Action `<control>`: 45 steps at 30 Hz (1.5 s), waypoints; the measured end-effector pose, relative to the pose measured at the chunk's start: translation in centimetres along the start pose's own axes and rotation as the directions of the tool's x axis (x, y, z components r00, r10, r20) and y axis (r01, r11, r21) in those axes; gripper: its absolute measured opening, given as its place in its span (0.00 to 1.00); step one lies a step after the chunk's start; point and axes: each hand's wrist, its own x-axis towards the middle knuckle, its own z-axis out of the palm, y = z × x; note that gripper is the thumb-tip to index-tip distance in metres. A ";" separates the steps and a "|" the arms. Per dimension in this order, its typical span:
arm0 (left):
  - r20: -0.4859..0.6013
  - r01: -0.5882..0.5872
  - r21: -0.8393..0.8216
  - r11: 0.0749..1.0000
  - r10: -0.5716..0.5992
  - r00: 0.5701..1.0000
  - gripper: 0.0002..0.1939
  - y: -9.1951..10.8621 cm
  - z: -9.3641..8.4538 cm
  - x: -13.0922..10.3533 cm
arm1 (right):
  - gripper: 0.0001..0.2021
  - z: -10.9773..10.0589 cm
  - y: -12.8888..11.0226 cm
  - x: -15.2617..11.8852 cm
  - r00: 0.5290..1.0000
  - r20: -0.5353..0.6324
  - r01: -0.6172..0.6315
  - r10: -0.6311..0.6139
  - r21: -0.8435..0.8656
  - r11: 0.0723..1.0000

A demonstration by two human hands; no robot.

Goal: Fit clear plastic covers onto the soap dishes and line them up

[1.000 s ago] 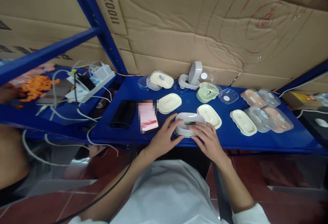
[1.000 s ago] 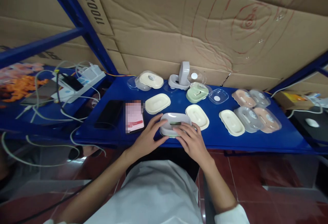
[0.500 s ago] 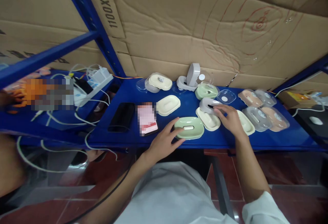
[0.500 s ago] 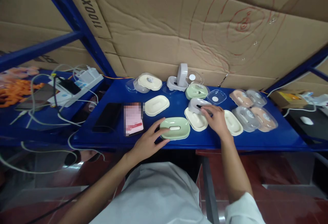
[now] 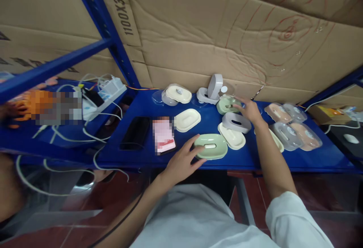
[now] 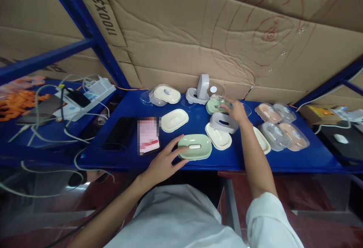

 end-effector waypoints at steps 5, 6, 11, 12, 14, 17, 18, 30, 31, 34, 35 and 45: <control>-0.039 0.077 -0.139 0.987 -0.083 0.996 0.42 -0.4 0.2 -0.1 | 0.24 -2.2 -6.0 -8.5 0.961 -0.262 0.114 -0.094 0.060 0.992; -0.046 0.095 -0.171 0.981 -0.104 0.993 0.46 -0.5 0.3 -0.1 | 0.24 -2.1 -7.4 -10.7 0.968 -0.228 0.128 -0.105 0.086 0.988; -0.012 0.168 -0.311 0.936 -0.180 0.984 0.54 -1.0 0.6 -0.1 | 0.25 1.2 -12.3 -18.5 0.957 0.039 0.271 -0.286 0.220 0.937; -0.016 0.160 -0.322 0.933 -0.174 0.985 0.53 -1.1 0.6 -0.1 | 0.26 1.8 -12.6 -19.1 0.949 0.060 0.288 -0.309 0.236 0.928; -0.028 0.134 -0.317 0.939 -0.151 0.988 0.52 -1.2 0.5 0.0 | 0.27 2.4 -12.8 -19.5 0.937 0.070 0.315 -0.341 0.243 0.917; -0.031 0.093 -0.268 0.959 -0.105 0.994 0.50 -1.1 0.2 0.1 | 0.27 2.2 -12.5 -18.9 0.914 0.092 0.368 -0.396 0.225 0.902; -0.032 0.078 -0.251 0.965 -0.089 0.996 0.48 -1.0 0.1 0.2 | 0.26 2.0 -12.3 -18.6 0.907 0.106 0.377 -0.407 0.224 0.899; -0.018 0.022 -0.202 0.979 -0.026 0.999 0.41 -0.7 -0.4 0.4 | 0.34 1.9 -12.3 -19.2 0.885 0.096 0.440 -0.455 0.143 0.886; -0.018 0.025 -0.200 0.979 -0.030 0.999 0.41 -0.8 -0.4 0.4 | 0.35 1.7 -12.5 -19.2 0.881 0.104 0.448 -0.461 0.132 0.884; -0.021 0.038 -0.195 0.980 -0.043 0.999 0.40 -0.9 -0.3 0.3 | 0.35 1.2 -12.6 -19.1 0.872 0.119 0.462 -0.474 0.114 0.879; -0.015 0.043 -0.192 0.980 -0.047 0.999 0.40 -0.9 -0.2 0.2 | 0.35 1.1 -12.6 -19.1 0.870 0.120 0.466 -0.478 0.114 0.877; -0.020 0.052 -0.203 0.978 -0.057 0.998 0.39 -1.4 0.2 0.1 | 0.36 2.4 -12.3 -19.5 0.880 0.100 0.451 -0.465 0.133 0.882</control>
